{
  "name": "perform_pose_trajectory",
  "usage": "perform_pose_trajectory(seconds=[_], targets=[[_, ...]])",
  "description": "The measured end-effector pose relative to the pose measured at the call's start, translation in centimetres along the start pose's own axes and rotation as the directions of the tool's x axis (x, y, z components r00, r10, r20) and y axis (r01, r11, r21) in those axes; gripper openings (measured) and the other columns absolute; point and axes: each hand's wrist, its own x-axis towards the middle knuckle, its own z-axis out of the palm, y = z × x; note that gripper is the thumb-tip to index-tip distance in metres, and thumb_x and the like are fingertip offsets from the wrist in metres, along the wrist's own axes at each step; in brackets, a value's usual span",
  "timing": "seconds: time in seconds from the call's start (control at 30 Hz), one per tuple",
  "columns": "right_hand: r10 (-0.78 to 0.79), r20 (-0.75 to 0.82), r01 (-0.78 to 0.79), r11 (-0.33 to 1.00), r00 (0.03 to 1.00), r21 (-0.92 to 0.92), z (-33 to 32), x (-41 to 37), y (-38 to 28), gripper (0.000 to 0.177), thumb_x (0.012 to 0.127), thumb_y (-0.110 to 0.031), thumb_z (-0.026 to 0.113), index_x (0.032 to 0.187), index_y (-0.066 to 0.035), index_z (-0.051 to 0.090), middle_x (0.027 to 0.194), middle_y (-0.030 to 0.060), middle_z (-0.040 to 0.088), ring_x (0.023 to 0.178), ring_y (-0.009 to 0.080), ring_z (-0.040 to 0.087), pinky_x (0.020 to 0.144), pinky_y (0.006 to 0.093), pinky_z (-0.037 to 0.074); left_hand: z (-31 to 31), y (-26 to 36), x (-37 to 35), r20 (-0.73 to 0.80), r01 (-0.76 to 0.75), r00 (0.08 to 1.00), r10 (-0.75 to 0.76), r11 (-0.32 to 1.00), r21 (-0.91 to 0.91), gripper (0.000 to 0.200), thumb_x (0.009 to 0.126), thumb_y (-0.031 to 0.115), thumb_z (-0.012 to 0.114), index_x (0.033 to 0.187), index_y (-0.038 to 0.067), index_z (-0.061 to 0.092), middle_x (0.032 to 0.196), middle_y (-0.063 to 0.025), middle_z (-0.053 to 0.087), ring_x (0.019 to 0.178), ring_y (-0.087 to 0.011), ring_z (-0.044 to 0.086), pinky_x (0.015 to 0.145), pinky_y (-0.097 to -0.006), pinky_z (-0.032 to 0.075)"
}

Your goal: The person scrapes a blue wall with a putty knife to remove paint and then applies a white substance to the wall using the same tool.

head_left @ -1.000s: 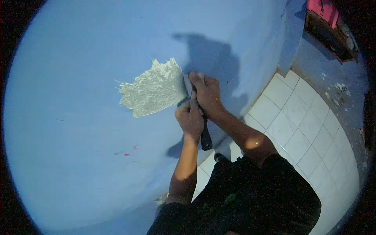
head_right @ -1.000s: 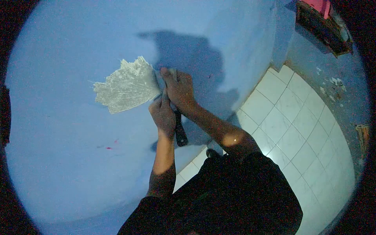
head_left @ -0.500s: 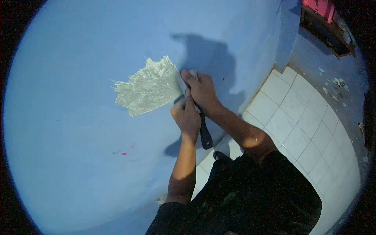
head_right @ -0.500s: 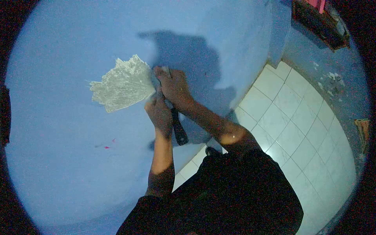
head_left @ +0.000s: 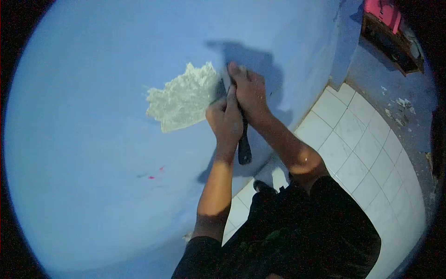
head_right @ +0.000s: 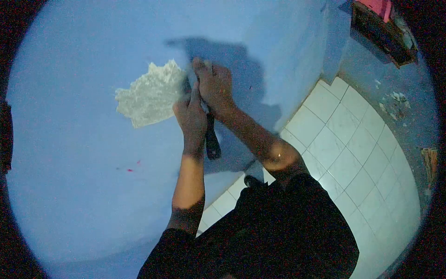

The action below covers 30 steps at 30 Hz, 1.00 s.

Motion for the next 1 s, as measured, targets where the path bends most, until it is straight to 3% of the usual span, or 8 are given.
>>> perform_pose_trajectory(seconds=[0.23,0.4,0.57,0.73,0.8,0.83,0.93,1.0], targets=[[-0.023,0.210,0.100,0.925,0.977,-0.366,-4.5,-3.1,3.2,0.033,0.083,-0.035,0.054,0.067,-0.006,0.054,0.059,-0.0031,0.046,0.055,0.0069,0.040,0.049,0.0252,0.034,-0.5,-4.8,-4.6,0.090,-0.008,0.996,0.002,0.998,0.066,0.036,0.083,0.026,0.053,0.066,-0.006,0.051,0.051,-0.0154,0.044,0.048,-0.0147,0.041,0.046,-0.0356,0.034],[0.709,0.306,-0.628,0.705,0.635,-0.330,-18.7,-10.3,15.8,0.032,0.085,-0.037,0.046,0.076,-0.008,0.055,0.059,-0.0008,0.045,0.049,0.0115,0.040,0.045,0.0258,0.035,-2.3,-16.3,-17.0,0.077,0.461,0.886,-0.456,0.854,-0.242,0.031,0.085,0.026,0.050,0.065,0.003,0.051,0.054,-0.0062,0.045,0.048,-0.0136,0.041,0.047,-0.0308,0.035],[0.646,0.232,0.442,-0.182,0.727,-0.879,-56.3,-23.4,31.0,0.039,0.078,-0.042,0.047,0.067,-0.007,0.060,0.065,0.0143,0.059,0.063,0.0275,0.056,0.059,0.0404,0.045,-7.8,-19.7,-26.4,0.238,0.774,0.564,-0.791,0.404,-0.488,0.032,0.086,0.034,0.048,0.089,0.002,0.050,0.068,-0.0121,0.056,0.050,-0.0181,0.051,0.047,-0.0280,0.041],[0.690,0.099,-0.408,0.530,0.717,-0.743,-72.3,-34.6,23.8,0.019,0.075,-0.025,0.055,0.083,-0.008,0.057,0.074,0.0102,0.061,0.058,0.0231,0.057,0.049,0.0383,0.046,-9.2,-19.4,-29.6,0.218,0.757,0.580,-0.785,0.421,-0.499,0.025,0.087,0.027,0.045,0.085,0.003,0.047,0.061,-0.0115,0.053,0.041,-0.0169,0.047,0.041,-0.0263,0.039],[0.721,-0.574,-0.871,0.084,0.388,-0.484,-67.4,-33.8,19.0,0.021,0.075,-0.029,0.055,0.081,-0.009,0.057,0.081,0.0113,0.061,0.060,0.0246,0.058,0.047,0.0387,0.046,-8.2,-20.0,-30.7,0.262,0.745,0.589,-0.764,0.388,-0.544,0.024,0.087,0.025,0.045,0.086,0.002,0.049,0.062,-0.0118,0.054,0.043,-0.0169,0.048,0.042,-0.0272,0.039],[0.596,0.131,-0.238,0.499,0.792,-0.833,-69.3,-35.6,18.6,0.022,0.076,-0.030,0.055,0.084,-0.009,0.056,0.083,0.0109,0.061,0.059,0.0243,0.057,0.047,0.0384,0.046,-7.6,-20.4,-31.2,0.307,0.754,0.582,-0.753,0.357,-0.552,0.024,0.086,0.025,0.045,0.087,0.001,0.050,0.062,-0.0116,0.054,0.043,-0.0169,0.048,0.043,-0.0276,0.039],[0.835,-0.384,-0.917,0.384,0.394,-0.107,-61.3,-36.2,15.4,0.028,0.073,-0.031,0.060,0.083,-0.005,0.054,0.071,0.0118,0.060,0.053,0.0203,0.054,0.042,0.0338,0.042,-6.9,-20.4,-32.3,0.415,0.772,0.575,-0.705,0.298,-0.562,0.025,0.083,0.024,0.048,0.087,-0.001,0.053,0.063,-0.0110,0.054,0.046,-0.0170,0.048,0.045,-0.0281,0.040],[0.846,-0.347,-0.901,0.303,0.405,-0.312,-58.8,-37.3,15.7,0.023,0.077,-0.030,0.055,0.093,-0.012,0.057,0.089,0.0088,0.061,0.065,0.0198,0.056,0.048,0.0365,0.045,-6.4,-20.5,-34.2,0.444,0.774,0.576,-0.687,0.282,-0.567,0.026,0.083,0.025,0.050,0.086,-0.001,0.052,0.063,-0.0107,0.054,0.047,-0.0171,0.049,0.045,-0.0282,0.040]])
